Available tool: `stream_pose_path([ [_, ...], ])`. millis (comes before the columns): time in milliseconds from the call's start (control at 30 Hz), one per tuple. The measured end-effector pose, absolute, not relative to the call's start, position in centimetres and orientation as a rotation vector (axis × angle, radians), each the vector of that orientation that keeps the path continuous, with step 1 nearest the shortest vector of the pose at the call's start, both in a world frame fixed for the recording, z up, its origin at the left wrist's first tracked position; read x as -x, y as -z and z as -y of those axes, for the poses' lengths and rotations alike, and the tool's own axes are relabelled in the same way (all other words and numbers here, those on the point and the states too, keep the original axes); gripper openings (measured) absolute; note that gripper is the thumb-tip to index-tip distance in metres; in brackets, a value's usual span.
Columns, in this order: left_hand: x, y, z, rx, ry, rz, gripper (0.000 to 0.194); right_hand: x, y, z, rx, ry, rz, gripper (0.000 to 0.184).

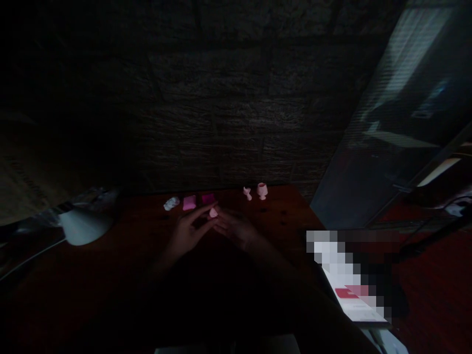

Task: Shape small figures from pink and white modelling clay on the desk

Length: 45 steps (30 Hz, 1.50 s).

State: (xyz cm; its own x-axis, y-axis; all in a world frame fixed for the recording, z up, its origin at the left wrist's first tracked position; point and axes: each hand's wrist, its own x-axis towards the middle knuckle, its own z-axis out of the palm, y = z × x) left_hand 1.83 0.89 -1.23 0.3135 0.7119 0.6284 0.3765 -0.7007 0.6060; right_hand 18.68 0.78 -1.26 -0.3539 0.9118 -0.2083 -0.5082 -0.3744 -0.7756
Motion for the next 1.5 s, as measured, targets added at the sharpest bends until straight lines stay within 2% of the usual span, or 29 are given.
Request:
stream_pose_path([
  [500,-1.9,1.5,-1.1,-2.145,-1.551,-0.984,0.012,-18.5,1.4,-0.7,0.618,-2.076,0.781,0.042],
  [600,-2.1,1.4,-0.9,-2.15,-1.513,-0.961,0.015,-18.9,1.6,-0.9,0.632,-2.034,0.747,0.038],
  [767,-2.3,1.2,-0.7,-2.138,-1.29,-0.88,0.037,-19.6,2.0,-1.3,0.701,-2.032,0.735,0.034],
  [1000,-1.6,1.1,-1.2,-2.011,-1.091,-0.771,0.031,-19.2,2.1,-1.0,0.798,-2.084,0.766,0.038],
  [1200,-1.4,1.4,-1.5,-2.018,-1.2,-0.847,0.01,-19.4,2.0,-0.8,0.695,-2.166,0.817,0.037],
  [1500,-1.5,1.0,-1.4,-1.996,-1.229,-0.831,0.025,-20.0,1.7,-1.2,0.652,-2.134,0.779,0.032],
])
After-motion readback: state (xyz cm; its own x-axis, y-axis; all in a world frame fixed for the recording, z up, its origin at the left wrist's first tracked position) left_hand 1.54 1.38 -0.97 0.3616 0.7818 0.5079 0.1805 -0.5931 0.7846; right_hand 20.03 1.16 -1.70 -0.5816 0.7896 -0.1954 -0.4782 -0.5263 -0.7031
